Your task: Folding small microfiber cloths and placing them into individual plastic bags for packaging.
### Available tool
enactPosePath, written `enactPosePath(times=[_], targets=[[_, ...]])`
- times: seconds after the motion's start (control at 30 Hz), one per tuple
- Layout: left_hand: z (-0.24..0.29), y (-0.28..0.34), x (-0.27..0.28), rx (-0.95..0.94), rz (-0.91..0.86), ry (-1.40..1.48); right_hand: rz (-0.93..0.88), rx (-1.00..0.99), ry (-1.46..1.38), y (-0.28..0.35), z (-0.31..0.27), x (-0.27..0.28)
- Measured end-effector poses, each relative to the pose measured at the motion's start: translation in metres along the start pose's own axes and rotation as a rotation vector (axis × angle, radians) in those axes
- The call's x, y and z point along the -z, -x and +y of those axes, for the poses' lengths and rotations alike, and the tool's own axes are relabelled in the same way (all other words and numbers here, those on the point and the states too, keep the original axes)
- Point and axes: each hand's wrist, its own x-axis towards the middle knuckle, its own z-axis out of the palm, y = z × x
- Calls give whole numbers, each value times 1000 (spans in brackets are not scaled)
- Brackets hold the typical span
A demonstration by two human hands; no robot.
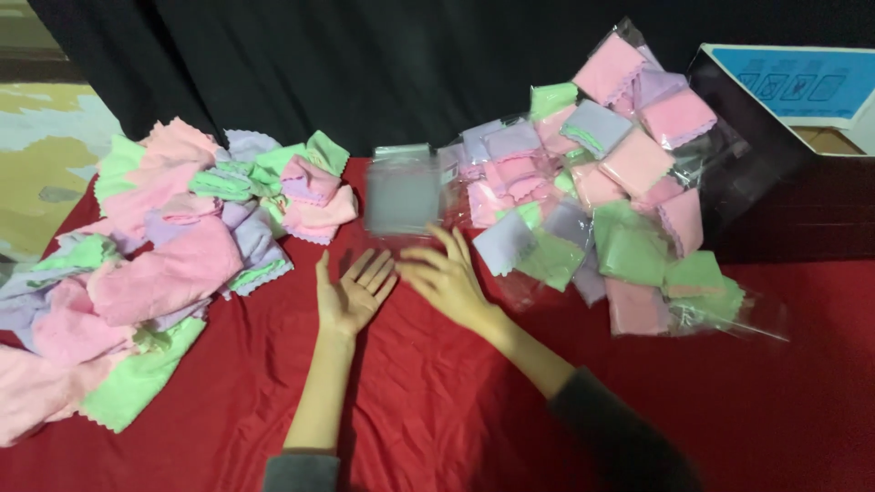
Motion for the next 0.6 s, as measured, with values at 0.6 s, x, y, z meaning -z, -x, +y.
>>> enactPosePath(times=[0.6], targets=[[0, 55, -62, -239, -63, -896, 12, -123, -351, -9, -31, 81]])
